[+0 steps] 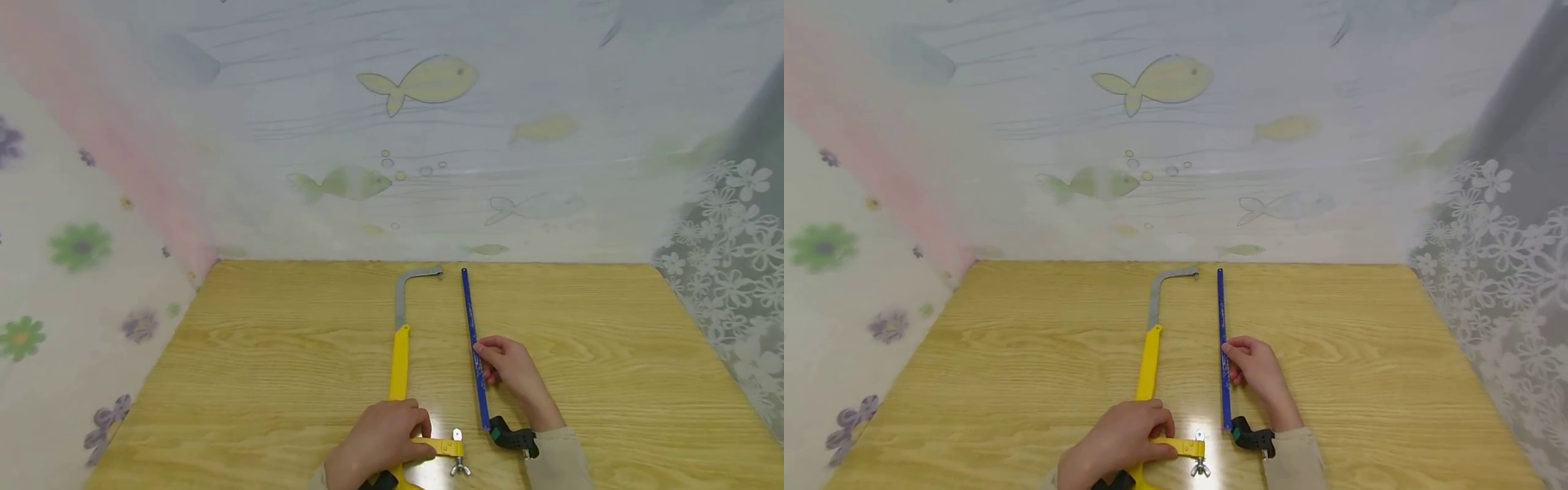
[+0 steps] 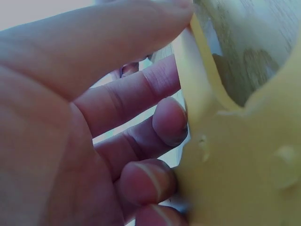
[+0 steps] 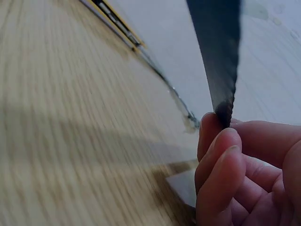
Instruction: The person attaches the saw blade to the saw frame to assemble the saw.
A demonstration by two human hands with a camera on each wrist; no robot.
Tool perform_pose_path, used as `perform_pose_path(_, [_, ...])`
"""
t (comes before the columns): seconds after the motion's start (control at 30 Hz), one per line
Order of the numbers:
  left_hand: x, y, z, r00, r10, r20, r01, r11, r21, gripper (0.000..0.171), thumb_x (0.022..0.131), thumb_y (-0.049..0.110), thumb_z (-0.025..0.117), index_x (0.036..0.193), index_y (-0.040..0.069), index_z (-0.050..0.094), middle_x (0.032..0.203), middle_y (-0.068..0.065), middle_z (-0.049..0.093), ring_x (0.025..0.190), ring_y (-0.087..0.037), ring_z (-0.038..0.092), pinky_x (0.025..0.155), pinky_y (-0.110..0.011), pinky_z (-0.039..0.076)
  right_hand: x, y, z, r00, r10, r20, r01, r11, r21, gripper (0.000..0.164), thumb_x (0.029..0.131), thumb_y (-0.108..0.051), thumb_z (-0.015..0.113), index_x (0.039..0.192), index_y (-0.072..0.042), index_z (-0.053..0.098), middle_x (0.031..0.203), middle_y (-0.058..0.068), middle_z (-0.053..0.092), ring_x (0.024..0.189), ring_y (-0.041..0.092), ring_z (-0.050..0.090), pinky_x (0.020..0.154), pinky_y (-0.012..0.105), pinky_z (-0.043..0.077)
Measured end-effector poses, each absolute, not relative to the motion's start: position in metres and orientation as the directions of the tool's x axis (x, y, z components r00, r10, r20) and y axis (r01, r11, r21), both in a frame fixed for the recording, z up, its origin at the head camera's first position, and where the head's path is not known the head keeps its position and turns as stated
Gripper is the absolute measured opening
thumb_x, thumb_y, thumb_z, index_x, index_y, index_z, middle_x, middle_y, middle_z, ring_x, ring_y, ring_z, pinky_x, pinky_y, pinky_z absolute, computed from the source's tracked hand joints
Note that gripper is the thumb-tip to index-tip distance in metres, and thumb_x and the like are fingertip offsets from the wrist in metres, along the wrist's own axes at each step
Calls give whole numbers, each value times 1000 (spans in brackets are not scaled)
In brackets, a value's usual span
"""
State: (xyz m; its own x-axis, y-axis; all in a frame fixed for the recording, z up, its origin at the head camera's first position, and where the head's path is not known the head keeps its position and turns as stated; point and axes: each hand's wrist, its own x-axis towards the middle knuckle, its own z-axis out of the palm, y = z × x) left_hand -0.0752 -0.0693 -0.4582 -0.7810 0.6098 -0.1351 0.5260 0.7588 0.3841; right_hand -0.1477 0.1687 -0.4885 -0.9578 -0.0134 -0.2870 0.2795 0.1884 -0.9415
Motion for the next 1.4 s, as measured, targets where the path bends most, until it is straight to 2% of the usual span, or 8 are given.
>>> perform_pose_path(0.33, [-77, -71, -460, -788, 601, -135, 523, 769, 368, 22, 71, 51, 66, 73, 30, 58, 63, 17, 36, 51, -1, 35, 46, -19, 29, -145, 155, -486, -968, -38, -249, 235, 217, -947, 29, 85, -19, 60, 102, 4, 58, 60, 6, 54, 50, 14, 48, 47, 25, 40])
perform_pose_path(0.57, [-79, -69, -459, -789, 595, -153, 513, 775, 368, 22, 71, 51, 66, 74, 31, 58, 63, 16, 37, 50, -1, 36, 46, -19, 30, -145, 158, -489, -963, -79, -256, 234, 215, -948, 28, 84, -21, 61, 99, 3, 60, 66, 7, 55, 56, 15, 50, 51, 25, 42])
perform_pose_path(0.93, [-78, -67, -454, -788, 590, -175, 513, 788, 341, 20, 71, 49, 66, 72, 31, 58, 62, 16, 37, 50, -2, 36, 47, -20, 30, -144, 147, -483, -958, -51, -283, 264, 229, -937, 31, 80, -25, 66, 98, 0, 63, 69, 4, 54, 53, 11, 46, 50, 23, 38])
perform_pose_path(1.23, [-77, -66, -455, -783, 598, -172, 517, 779, 355, 20, 71, 50, 66, 72, 31, 58, 63, 17, 37, 51, -2, 36, 48, -20, 30, -148, 142, -482, -949, -38, -314, 296, 244, -924, 25, 82, -22, 65, 96, -2, 64, 68, 5, 54, 51, 13, 45, 49, 24, 38])
perform_pose_path(1.4, [-76, -67, -456, -783, 598, -171, 514, 777, 363, 20, 71, 49, 66, 72, 31, 58, 63, 17, 37, 50, -2, 36, 47, -20, 30, -149, 142, -484, -949, -48, -313, 290, 259, -921, 28, 81, -23, 65, 98, 0, 64, 66, 4, 54, 51, 12, 45, 48, 25, 39])
